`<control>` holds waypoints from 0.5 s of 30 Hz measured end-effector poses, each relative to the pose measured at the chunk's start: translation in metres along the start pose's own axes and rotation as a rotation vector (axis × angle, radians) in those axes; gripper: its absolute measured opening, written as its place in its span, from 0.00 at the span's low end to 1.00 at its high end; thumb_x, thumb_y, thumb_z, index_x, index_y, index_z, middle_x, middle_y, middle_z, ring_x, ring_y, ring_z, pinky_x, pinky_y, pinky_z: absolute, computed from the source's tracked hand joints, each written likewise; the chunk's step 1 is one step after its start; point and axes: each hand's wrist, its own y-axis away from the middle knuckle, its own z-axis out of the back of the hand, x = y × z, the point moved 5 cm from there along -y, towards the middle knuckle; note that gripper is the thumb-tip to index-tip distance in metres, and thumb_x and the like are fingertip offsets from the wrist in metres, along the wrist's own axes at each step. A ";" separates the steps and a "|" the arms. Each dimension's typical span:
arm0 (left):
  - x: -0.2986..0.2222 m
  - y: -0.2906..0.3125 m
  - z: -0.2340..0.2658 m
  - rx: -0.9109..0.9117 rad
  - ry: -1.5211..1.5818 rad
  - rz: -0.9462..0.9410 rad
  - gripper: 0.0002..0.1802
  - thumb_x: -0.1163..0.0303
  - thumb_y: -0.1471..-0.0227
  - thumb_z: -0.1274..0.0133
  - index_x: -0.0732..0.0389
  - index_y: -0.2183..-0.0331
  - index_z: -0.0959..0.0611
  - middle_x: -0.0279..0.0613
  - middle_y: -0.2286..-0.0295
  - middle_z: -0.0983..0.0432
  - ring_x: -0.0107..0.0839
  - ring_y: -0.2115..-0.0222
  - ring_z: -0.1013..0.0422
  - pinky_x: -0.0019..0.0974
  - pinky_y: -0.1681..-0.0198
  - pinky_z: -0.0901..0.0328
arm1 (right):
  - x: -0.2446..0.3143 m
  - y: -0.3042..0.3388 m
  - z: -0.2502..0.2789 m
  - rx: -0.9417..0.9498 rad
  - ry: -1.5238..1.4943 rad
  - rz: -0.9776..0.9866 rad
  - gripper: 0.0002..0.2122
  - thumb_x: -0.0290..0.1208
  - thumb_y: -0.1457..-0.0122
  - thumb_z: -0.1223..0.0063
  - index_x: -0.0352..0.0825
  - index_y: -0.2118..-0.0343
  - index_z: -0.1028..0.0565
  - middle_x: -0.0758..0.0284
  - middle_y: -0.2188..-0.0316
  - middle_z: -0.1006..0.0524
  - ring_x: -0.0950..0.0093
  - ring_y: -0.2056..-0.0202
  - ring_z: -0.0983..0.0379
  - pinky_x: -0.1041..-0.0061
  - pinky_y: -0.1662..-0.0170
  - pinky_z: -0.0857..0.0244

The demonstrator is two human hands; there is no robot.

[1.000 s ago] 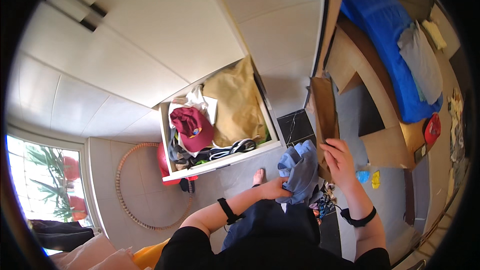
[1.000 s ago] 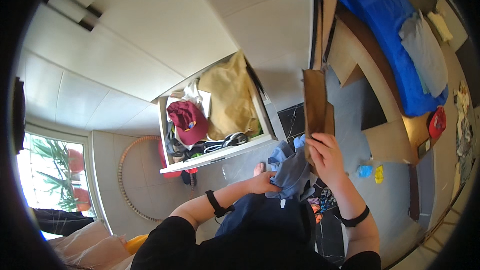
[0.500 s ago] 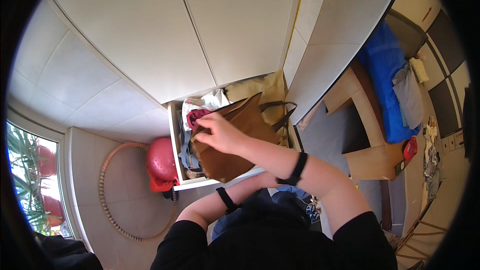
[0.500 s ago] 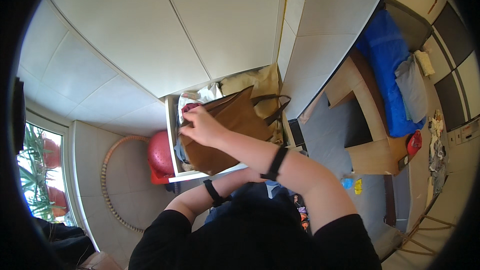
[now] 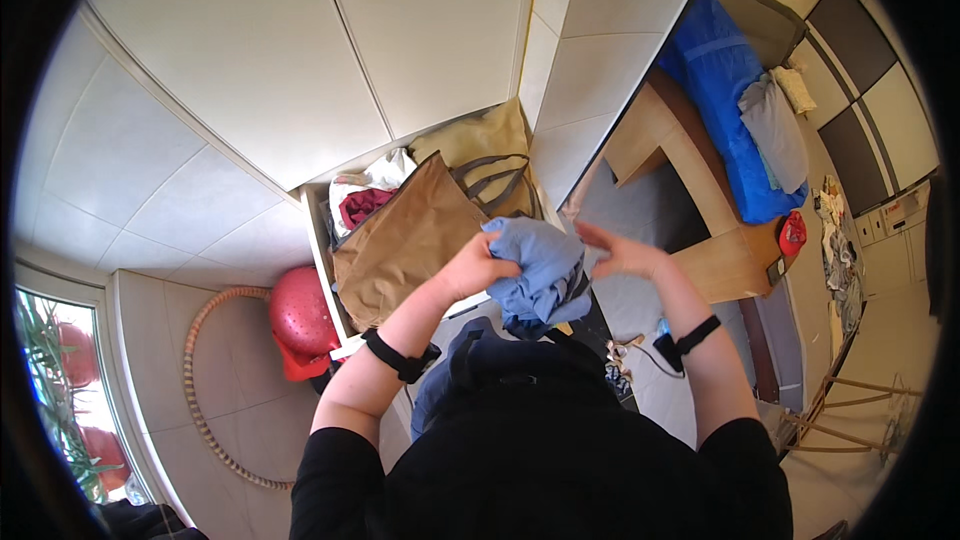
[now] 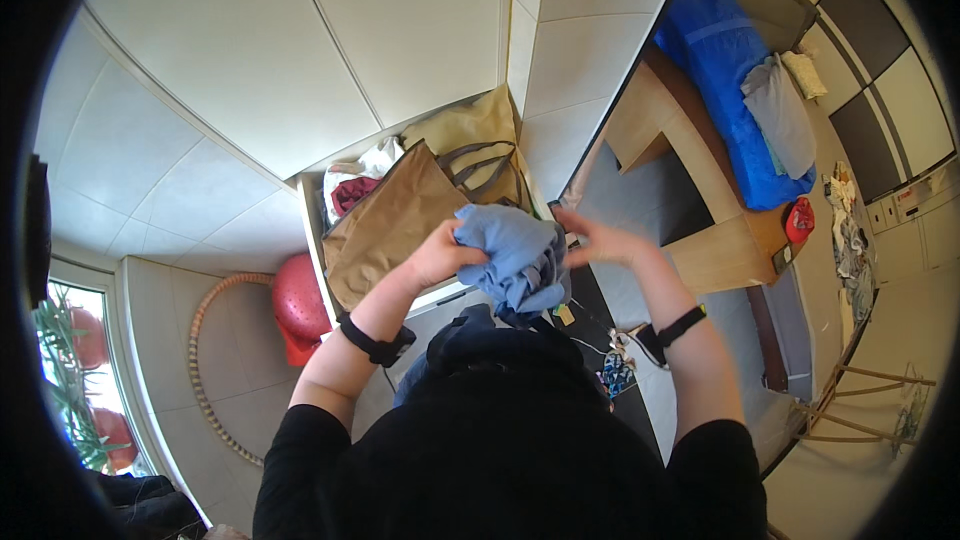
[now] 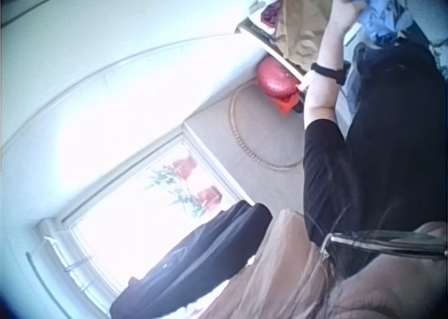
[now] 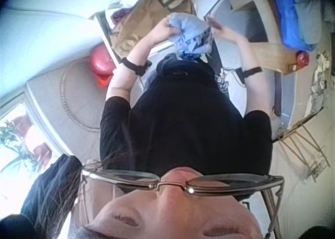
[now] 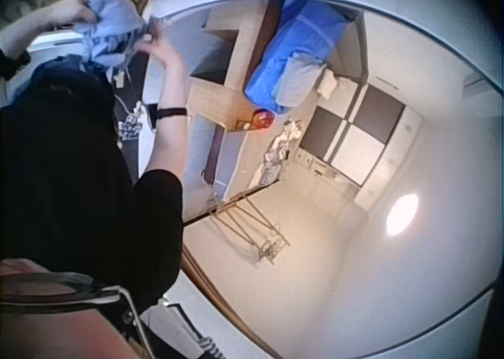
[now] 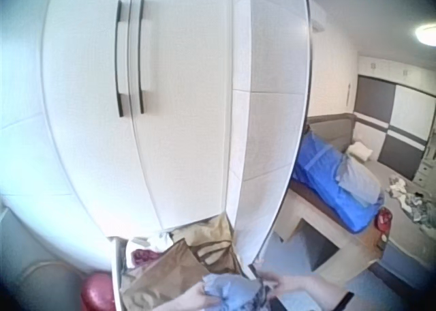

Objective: The person picks up various items from the floor, including clothing, bags, and small objects, and places them into a dresser drawer.

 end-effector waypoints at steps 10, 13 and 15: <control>-0.059 -0.005 -0.005 -0.103 0.157 -0.182 0.18 0.83 0.65 0.49 0.66 0.65 0.24 0.37 0.70 0.25 0.26 0.68 0.30 0.29 0.60 0.36 | -0.029 0.007 -0.031 -0.511 -0.376 0.096 0.13 0.31 0.49 0.49 0.30 0.61 0.27 0.66 0.67 0.24 0.77 0.66 0.28 0.75 0.59 0.35; -0.044 -0.004 0.036 -0.194 0.045 -0.109 0.25 0.78 0.62 0.47 0.67 0.57 0.30 0.42 0.64 0.28 0.30 0.63 0.31 0.31 0.55 0.39 | -0.019 0.027 0.011 -0.656 -0.591 0.043 0.13 0.30 0.48 0.51 0.29 0.60 0.28 0.63 0.66 0.25 0.76 0.65 0.28 0.75 0.59 0.34; -0.028 -0.007 0.039 -0.247 -0.075 -0.070 0.28 0.75 0.61 0.46 0.67 0.54 0.32 0.44 0.62 0.29 0.31 0.61 0.32 0.32 0.54 0.39 | -0.005 0.044 0.038 -0.723 -0.812 0.096 0.12 0.29 0.46 0.54 0.29 0.61 0.30 0.62 0.66 0.25 0.74 0.66 0.27 0.75 0.59 0.33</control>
